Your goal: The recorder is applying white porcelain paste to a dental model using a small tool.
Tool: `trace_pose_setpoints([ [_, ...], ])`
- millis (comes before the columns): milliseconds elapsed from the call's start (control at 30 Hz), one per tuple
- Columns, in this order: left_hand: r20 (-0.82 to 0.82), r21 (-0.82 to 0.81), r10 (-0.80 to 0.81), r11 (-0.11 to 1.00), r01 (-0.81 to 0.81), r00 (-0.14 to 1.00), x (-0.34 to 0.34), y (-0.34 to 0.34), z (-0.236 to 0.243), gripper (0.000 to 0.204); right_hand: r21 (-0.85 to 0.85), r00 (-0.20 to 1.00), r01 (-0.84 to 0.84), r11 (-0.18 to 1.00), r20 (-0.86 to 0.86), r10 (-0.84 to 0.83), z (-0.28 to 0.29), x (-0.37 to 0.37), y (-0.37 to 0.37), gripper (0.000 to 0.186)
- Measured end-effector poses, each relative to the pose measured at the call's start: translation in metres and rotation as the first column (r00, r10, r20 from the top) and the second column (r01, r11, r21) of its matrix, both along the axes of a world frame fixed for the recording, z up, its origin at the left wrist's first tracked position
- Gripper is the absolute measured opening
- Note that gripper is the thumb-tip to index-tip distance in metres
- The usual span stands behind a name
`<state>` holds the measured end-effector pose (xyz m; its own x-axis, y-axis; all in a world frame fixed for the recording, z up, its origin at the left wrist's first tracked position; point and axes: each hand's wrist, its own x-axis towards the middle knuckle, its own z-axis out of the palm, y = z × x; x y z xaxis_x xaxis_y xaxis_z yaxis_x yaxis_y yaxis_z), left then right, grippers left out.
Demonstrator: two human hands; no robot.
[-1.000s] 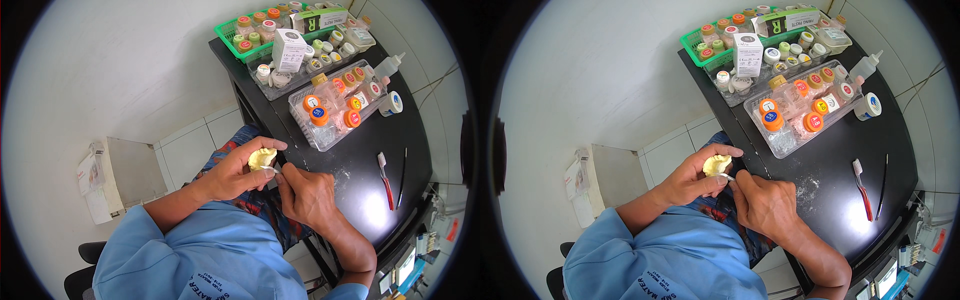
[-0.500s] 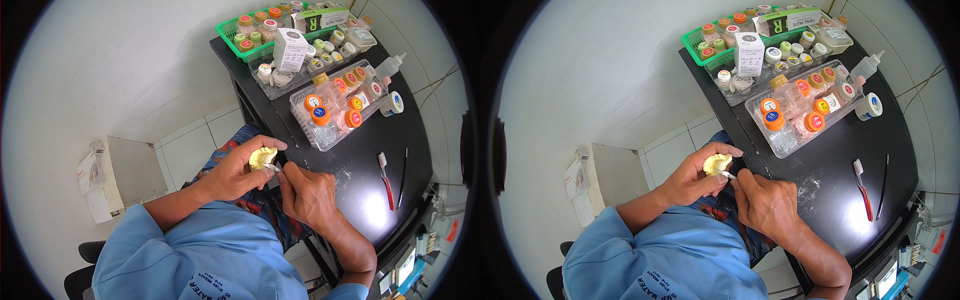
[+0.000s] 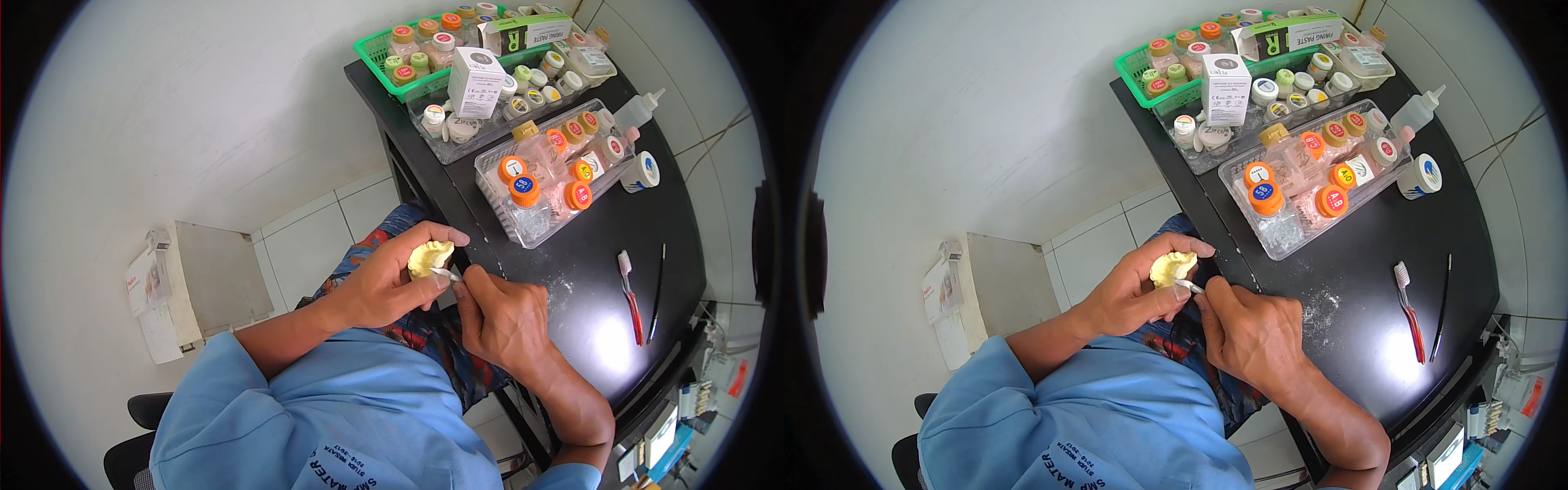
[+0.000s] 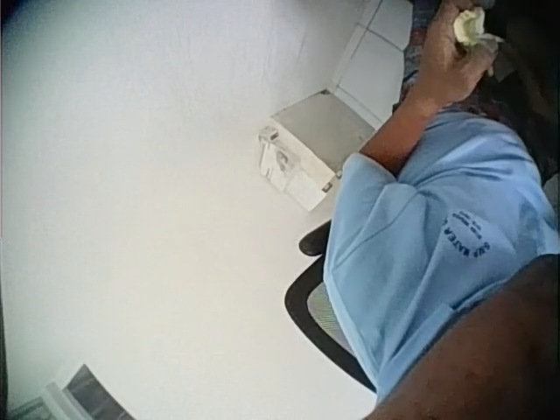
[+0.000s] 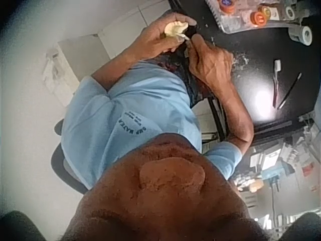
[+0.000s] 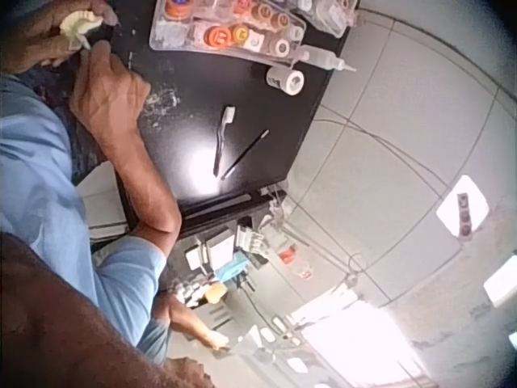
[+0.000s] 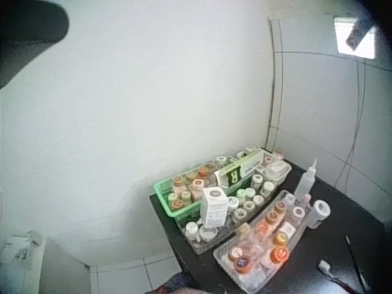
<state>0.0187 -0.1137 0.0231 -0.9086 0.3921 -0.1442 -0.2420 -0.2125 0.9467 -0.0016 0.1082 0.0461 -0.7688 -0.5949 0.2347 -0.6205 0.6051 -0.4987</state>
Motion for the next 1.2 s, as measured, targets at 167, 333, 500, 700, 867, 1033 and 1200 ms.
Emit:
trace_pose_setpoints([
  [167,-0.001,-0.042,0.001,0.999,-0.001,1.0,-0.0005,-0.0001,0.0011,0.045,-0.021,0.999,0.014,1.0,0.047,-0.013,0.0009,0.0015,-0.0011,0.025],
  [333,0.007,-0.048,0.01,0.999,-0.01,1.0,0.0003,0.0004,-0.0003,0.042,-0.002,1.0,0.013,1.0,-0.021,-0.013,-0.0019,0.0008,-0.0008,0.023],
  [500,0.008,-0.059,-0.01,0.998,0.01,1.0,0.0011,-0.0011,-0.0015,0.04,-0.015,1.0,0.014,1.0,-0.018,-0.015,-0.0021,0.0004,-0.0007,0.024],
  [700,-0.022,-0.054,0.024,0.998,-0.025,0.999,0.0031,0.0028,0.0018,0.042,-0.026,1.0,0.004,1.0,0.015,-0.004,0.0011,0.0009,-0.0009,0.024],
  [867,-0.026,-0.054,0.019,0.998,-0.02,0.999,0.0024,0.0025,0.0012,0.041,-0.036,0.999,0.008,0.999,0.034,-0.006,0.0002,0.0015,-0.0009,0.025],
  [1033,-0.031,-0.076,0.019,0.997,-0.021,0.999,0.0026,0.0016,-0.0011,0.036,-0.015,1.0,0.011,1.0,-0.006,-0.011,-0.0016,0.0009,-0.0011,0.024],
  [1200,-0.052,-0.086,0.022,0.996,-0.026,0.998,0.003,0.0026,-0.0012,0.034,-0.02,1.0,0.016,1.0,-0.01,-0.016,-0.001,-0.0005,-0.0007,0.025],
])
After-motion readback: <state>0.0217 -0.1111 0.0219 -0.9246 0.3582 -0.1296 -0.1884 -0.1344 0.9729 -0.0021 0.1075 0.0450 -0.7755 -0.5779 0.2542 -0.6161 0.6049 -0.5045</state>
